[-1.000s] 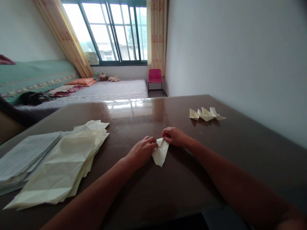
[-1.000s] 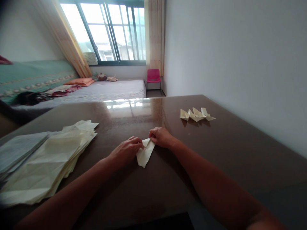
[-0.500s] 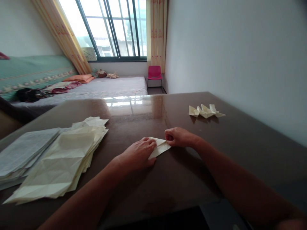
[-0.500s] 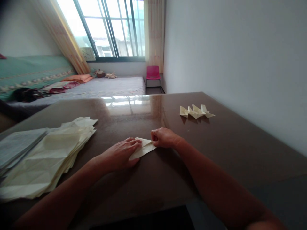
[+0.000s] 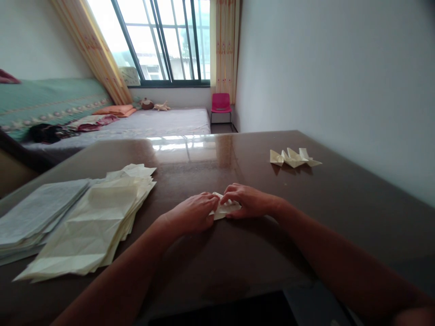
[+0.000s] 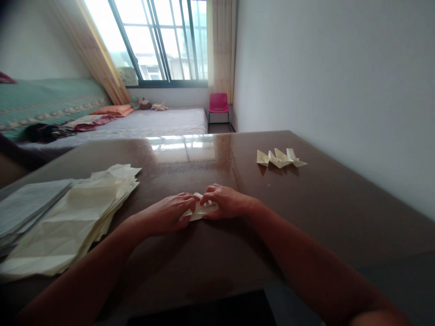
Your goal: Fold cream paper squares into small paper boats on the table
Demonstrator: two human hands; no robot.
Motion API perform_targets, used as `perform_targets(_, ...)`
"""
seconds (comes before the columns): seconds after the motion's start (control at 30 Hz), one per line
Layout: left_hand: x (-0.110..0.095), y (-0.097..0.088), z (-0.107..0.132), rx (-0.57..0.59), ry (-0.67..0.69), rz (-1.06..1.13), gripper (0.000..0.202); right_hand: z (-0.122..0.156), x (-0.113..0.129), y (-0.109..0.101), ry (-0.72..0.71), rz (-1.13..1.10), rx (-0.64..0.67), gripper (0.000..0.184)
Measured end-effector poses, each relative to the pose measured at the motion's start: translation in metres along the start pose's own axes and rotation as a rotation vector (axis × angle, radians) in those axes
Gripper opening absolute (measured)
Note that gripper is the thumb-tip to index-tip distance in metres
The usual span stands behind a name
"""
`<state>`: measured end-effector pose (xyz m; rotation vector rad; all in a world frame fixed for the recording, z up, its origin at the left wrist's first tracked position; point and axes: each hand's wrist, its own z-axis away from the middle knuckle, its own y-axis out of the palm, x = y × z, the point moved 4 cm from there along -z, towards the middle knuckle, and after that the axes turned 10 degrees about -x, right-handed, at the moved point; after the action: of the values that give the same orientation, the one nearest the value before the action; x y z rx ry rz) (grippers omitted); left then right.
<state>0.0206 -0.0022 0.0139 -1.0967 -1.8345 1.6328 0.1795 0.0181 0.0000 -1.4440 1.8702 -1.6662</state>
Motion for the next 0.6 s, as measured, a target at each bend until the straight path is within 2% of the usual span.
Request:
perform_targets(0.1,-0.002,0.002,-0.002,0.030,-0.042,-0.115,0.018,0.000,0.000,0.000,0.005,0.019,0.001,0.029)
perform_targets(0.33,0.003,0.003,-0.002,0.015,-0.050,-0.100,0.020,0.000,0.000,-0.002,0.044,-0.022,0.009,0.028)
perform_targets(0.47,0.003,0.001,-0.002,0.068,-0.082,-0.136,0.021,0.000,-0.004,-0.001,0.087,-0.094,0.022,0.025)
perform_targets(0.6,0.003,0.000,-0.004,0.106,-0.114,-0.151,0.023,0.000,-0.015,0.000,0.163,-0.080,-0.021,0.022)
